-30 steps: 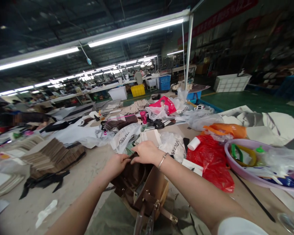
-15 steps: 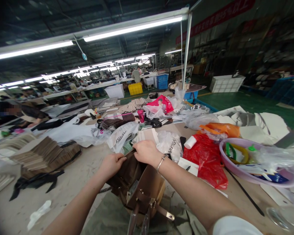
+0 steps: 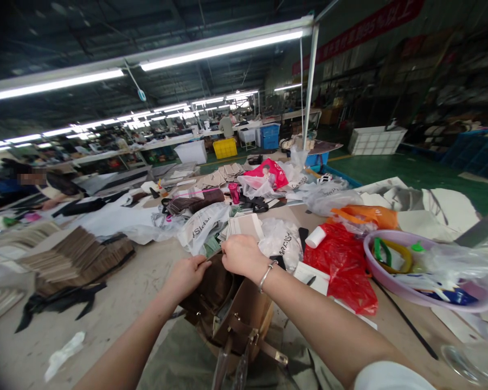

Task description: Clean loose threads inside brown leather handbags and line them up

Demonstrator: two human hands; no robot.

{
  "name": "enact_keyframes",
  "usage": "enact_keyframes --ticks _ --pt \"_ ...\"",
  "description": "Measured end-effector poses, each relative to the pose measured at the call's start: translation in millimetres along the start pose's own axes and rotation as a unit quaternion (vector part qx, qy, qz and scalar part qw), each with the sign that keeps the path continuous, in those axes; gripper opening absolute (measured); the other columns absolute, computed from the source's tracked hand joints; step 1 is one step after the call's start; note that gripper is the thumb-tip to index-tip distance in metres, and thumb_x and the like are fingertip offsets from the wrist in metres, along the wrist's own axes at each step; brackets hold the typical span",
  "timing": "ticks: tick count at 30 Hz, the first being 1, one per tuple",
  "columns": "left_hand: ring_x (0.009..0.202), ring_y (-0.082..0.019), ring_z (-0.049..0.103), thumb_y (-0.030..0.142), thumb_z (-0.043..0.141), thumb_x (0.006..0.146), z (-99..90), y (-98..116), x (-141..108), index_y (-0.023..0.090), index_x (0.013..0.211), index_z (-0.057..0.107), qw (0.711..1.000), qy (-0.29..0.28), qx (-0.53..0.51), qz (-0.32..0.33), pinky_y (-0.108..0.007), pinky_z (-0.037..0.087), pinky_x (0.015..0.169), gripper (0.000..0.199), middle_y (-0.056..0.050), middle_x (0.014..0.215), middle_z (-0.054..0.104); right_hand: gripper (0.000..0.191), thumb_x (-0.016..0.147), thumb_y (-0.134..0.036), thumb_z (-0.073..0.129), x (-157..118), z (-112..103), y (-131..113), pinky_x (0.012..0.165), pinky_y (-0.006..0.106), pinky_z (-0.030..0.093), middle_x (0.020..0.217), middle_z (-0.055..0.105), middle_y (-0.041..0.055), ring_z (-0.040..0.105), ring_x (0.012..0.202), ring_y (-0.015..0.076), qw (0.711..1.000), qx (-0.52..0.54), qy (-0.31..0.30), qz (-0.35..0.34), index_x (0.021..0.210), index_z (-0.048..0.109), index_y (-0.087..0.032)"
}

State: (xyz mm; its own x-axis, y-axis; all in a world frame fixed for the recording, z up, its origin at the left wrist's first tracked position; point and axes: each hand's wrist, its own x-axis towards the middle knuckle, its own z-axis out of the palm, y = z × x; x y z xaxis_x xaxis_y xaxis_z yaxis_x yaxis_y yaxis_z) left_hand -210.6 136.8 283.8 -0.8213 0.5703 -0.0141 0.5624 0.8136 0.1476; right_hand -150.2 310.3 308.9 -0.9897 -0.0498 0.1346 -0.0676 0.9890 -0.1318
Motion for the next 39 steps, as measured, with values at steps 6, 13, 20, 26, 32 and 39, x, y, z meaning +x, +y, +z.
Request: enact_keyframes --ticks 6,13,20,26,32,39 --pt "0.072 -0.018 0.061 0.031 0.041 0.089 1.8 -0.8 -1.8 0.019 0.078 0.065 1.0 0.0 -0.002 0.012 -0.025 0.034 0.061 0.028 -0.006 0.076 0.068 0.024 0.083 -0.023 0.045 0.2 4.6 -3.5 0.068 0.026 0.043 0.088 0.066 0.0071 0.06 0.083 0.02 0.999 0.008 0.043 0.014 0.083 0.068 -0.02" --pt "0.07 -0.018 0.06 0.029 0.042 0.089 3.1 -1.5 -0.6 0.019 0.079 0.063 1.0 0.008 -0.002 0.023 -0.026 0.031 0.059 0.025 -0.006 0.073 0.067 0.025 0.083 -0.023 0.044 2.9 8.9 -0.5 0.067 0.026 0.042 0.085 0.066 0.0086 0.06 0.081 0.0204 0.999 0.011 0.042 0.017 0.083 0.068 -0.018" --pt "0.071 -0.015 0.06 0.03 0.04 0.09 3.5 -2.8 1.1 0.019 0.076 0.062 0.999 -0.007 -0.032 0.017 -0.024 0.032 0.06 0.028 -0.004 0.074 0.067 0.023 0.083 -0.022 0.045 3.1 13.3 2.2 0.066 0.027 0.042 0.083 0.066 0.0076 0.06 0.079 0.0208 0.997 0.022 0.069 0.014 0.08 0.067 -0.017" --pt "0.077 -0.017 0.063 0.03 0.038 0.091 3.4 -0.9 2.0 0.019 0.083 0.064 1.0 -0.02 -0.012 0.017 -0.024 0.036 0.065 0.029 -0.006 0.08 0.069 0.024 0.084 -0.023 0.044 3.6 15.0 4.2 0.064 0.027 0.042 0.081 0.066 0.0076 0.061 0.077 0.0208 0.997 0.017 0.074 0.019 0.08 0.067 -0.017" --pt "0.091 -0.023 0.063 0.043 0.058 0.079 -8.2 3.0 3.2 0.025 0.138 0.034 0.997 -0.055 0.002 0.045 -0.027 0.042 0.072 0.066 -0.007 0.097 0.07 0.022 0.084 -0.022 0.046 2.6 12.2 4.2 0.062 0.027 0.042 0.08 0.065 0.0077 0.061 0.076 0.0209 0.997 0.016 0.077 0.013 0.08 0.067 -0.015" --pt "0.089 -0.023 0.064 0.038 0.048 0.086 -17.6 28.1 29.2 0.024 0.1 0.065 0.992 -0.037 0.075 0.09 -0.029 0.043 0.072 0.026 -0.007 0.094 0.07 0.022 0.086 -0.024 0.047 3.3 10.2 6.1 0.062 0.027 0.042 0.082 0.065 0.009 0.061 0.077 0.0212 0.998 0.016 0.064 0.018 0.082 0.067 -0.015"
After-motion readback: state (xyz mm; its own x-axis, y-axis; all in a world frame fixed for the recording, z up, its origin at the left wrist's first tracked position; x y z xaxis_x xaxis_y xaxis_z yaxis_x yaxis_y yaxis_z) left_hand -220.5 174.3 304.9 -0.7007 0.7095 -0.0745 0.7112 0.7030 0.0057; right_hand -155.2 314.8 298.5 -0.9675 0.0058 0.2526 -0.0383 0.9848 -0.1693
